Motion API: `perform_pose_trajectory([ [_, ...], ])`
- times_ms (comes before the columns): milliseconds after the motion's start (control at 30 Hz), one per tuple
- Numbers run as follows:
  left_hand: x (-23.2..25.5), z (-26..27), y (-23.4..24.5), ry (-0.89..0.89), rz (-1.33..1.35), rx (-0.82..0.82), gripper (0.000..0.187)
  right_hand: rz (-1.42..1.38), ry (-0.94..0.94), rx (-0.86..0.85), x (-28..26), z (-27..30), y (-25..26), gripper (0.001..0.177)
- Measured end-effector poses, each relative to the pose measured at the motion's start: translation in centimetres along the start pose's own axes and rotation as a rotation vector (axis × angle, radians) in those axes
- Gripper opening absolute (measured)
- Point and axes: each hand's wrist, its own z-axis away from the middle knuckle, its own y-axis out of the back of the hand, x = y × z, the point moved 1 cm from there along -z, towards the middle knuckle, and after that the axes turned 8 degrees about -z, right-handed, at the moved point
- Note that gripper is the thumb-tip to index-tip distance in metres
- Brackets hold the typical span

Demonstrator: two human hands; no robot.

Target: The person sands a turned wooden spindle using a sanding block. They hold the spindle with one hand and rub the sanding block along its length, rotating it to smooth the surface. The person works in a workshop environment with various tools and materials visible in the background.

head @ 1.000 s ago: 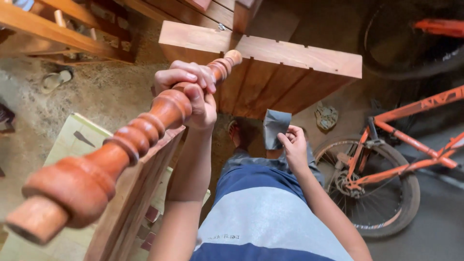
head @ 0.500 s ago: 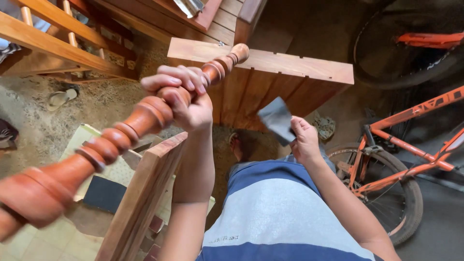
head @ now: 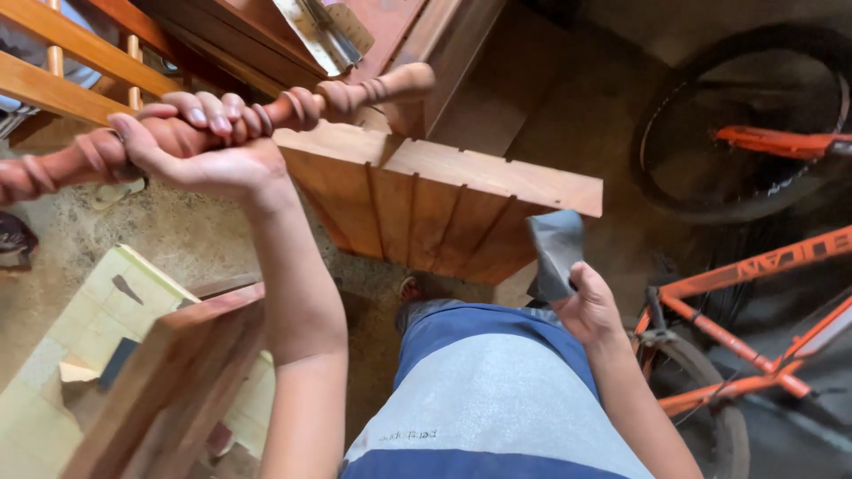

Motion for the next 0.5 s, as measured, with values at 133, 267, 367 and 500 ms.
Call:
perform_pose_trajectory([
  [133,-5.1,1.7,-2.0,-0.338,-0.03,-0.09,0.037,0.142,-0.03,-0.093,-9.4,-2.5,-0.1,0.062],
  [267,-9.4,5.7,-7.1,-0.66,-0.193,-0.178,0.032,0.147,-0.094,-0.061,-19.4,-8.7,3.8,0.043],
  [367,-12.8,7.4,-9.4,-0.76,-0.309,-0.182,0.025,0.172,-0.136,0.018,-26.4,-11.1,7.3,0.033],
  [500,-19.3,-1.5,1.7,-0.92,-0.711,0.316,0.091,0.201,-0.117,0.099,-34.4,-13.9,10.4,0.034],
])
